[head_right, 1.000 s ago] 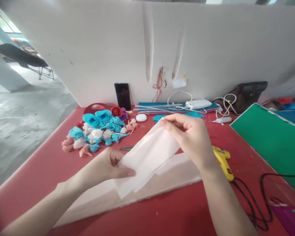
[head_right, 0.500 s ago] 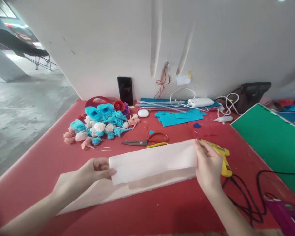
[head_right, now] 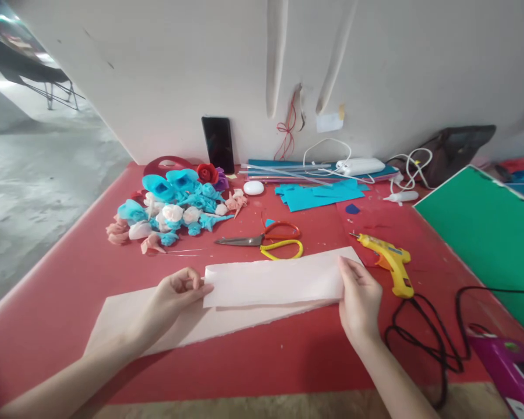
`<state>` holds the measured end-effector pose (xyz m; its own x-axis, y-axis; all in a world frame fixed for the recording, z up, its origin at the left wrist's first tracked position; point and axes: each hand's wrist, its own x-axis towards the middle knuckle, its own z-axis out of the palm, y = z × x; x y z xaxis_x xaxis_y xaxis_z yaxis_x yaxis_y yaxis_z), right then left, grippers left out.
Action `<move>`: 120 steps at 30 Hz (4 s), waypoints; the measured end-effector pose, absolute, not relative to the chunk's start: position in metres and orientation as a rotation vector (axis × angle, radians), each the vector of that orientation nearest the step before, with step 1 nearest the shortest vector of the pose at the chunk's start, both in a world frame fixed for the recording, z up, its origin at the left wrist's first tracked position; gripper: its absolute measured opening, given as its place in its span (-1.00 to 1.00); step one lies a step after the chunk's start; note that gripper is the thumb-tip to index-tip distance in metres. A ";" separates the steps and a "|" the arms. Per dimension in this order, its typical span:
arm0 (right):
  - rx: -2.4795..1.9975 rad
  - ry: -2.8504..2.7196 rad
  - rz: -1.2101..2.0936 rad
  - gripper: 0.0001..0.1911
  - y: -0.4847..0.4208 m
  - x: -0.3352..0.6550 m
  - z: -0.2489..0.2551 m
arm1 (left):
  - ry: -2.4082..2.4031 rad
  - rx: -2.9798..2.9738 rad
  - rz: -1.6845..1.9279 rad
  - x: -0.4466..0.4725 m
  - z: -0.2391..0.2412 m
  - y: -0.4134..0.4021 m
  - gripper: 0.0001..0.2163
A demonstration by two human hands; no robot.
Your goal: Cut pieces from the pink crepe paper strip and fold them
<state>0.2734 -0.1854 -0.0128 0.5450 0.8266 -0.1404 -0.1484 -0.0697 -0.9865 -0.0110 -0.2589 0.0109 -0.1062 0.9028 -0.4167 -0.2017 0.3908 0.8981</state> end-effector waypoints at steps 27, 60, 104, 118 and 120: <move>-1.421 -0.637 0.863 -0.69 -0.188 0.275 -0.019 | 1.310 0.760 1.119 -0.009 0.007 -0.264 -0.24; -0.683 -2.525 1.461 -0.87 -0.148 0.138 0.041 | 1.339 0.898 1.002 -0.006 0.002 -0.264 -0.84; -0.870 -1.608 0.407 -0.87 -0.158 0.176 0.151 | 1.055 1.122 1.330 0.003 0.102 -0.204 -0.55; -1.052 -1.342 0.678 -0.87 -0.078 0.154 0.114 | 0.540 0.653 0.962 0.052 0.065 -0.235 -0.45; -1.082 -1.225 0.730 -0.89 -0.069 0.157 0.097 | 0.626 0.611 0.944 0.057 0.058 -0.239 -0.52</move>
